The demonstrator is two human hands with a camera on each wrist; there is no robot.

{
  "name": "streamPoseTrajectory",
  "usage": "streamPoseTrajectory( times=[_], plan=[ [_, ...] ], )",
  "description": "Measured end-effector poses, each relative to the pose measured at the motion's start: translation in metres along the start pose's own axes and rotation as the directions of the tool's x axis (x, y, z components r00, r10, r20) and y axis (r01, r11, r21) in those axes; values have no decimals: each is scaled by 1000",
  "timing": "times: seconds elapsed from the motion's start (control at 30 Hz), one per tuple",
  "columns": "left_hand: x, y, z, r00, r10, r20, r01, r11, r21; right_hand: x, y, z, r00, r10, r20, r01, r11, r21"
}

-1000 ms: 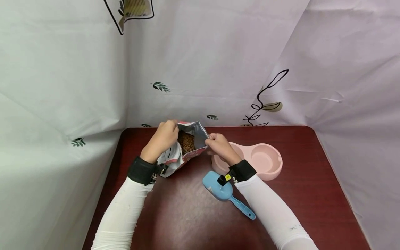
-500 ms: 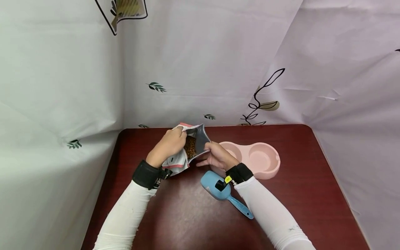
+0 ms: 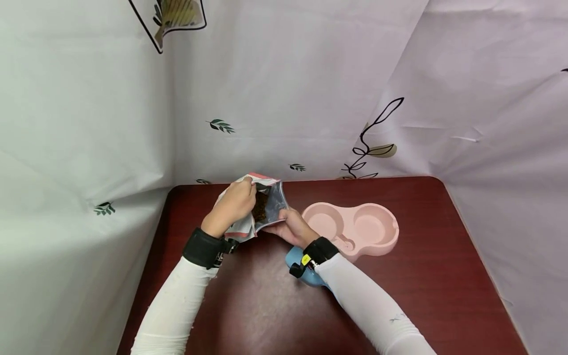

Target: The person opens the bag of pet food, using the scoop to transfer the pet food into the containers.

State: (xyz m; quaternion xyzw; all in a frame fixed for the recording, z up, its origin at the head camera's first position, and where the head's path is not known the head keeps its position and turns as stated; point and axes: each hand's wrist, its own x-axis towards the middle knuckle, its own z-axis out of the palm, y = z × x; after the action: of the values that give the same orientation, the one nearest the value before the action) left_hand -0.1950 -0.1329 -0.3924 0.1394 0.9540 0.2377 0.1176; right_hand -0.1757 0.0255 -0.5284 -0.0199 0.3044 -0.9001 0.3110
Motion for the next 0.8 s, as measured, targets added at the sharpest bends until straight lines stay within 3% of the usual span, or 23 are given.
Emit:
streamPoseTrajectory(
  times=[0.2, 0.5, 0.63, 0.8],
  plan=[
    [4, -15, -3, 998, 55, -7, -55, 998, 1, 10, 9, 4, 1000, -22, 2, 22, 1000, -8],
    [1, -18, 1, 998, -18, 58, 20, 999, -47, 2, 5, 3, 997, 53, -59, -60, 992, -114],
    [-2, -21, 2, 999, -19, 37, 22, 998, -64, -5, 1, -3, 995, 70, -76, -83, 977, -199],
    [-2, -24, 3, 1000, -7, 7, 8, 998, -65, -11, -2, -9, 994, 80, -79, -96, 971, -221]
  ],
)
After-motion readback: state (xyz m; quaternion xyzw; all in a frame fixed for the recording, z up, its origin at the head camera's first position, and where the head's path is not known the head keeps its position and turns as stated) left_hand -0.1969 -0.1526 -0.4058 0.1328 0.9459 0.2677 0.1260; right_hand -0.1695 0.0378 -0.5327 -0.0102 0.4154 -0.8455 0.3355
